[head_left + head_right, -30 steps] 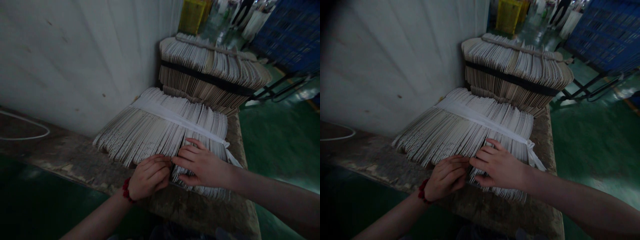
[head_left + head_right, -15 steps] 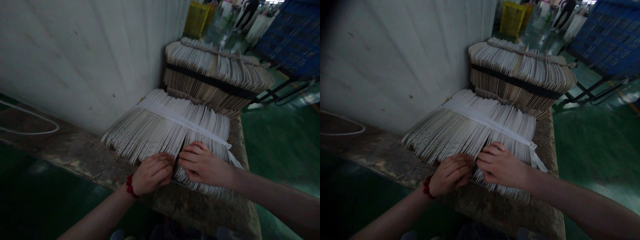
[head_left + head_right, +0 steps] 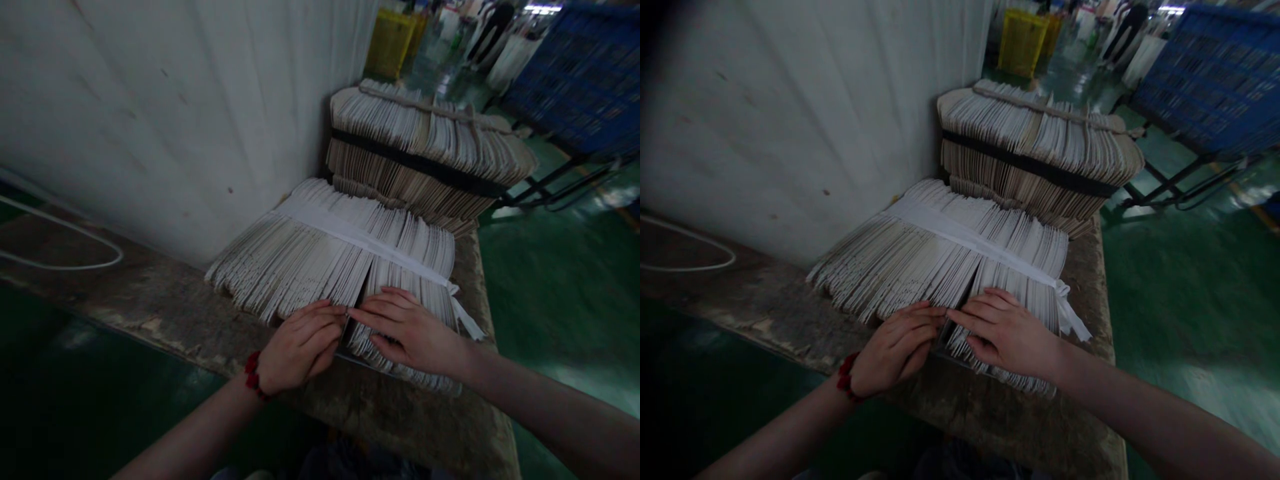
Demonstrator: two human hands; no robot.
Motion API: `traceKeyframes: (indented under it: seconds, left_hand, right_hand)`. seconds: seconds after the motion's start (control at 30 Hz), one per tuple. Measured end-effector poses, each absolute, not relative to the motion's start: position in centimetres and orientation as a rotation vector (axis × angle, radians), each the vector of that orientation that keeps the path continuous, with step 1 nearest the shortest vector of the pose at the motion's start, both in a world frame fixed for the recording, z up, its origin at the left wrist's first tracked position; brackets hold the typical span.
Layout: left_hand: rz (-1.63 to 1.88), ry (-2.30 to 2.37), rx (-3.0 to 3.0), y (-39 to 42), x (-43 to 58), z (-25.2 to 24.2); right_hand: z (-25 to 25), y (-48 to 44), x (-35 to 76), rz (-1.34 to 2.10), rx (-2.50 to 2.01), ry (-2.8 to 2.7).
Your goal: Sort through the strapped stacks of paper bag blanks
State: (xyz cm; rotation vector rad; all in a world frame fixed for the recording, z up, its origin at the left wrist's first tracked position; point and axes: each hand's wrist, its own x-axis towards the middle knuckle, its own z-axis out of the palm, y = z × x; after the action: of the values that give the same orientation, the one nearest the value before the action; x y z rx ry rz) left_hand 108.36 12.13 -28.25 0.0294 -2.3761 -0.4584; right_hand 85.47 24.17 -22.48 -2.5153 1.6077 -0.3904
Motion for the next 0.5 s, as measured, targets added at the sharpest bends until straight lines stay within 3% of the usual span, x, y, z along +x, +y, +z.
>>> traceKeyframes:
  seconds: [0.5]
  left_hand:
    - [-0.459,-2.404,0.004,11.87,108.54,-28.98]
  right_hand:
    - [-22.42,24.11,85.31,-0.516,-2.525,1.546]
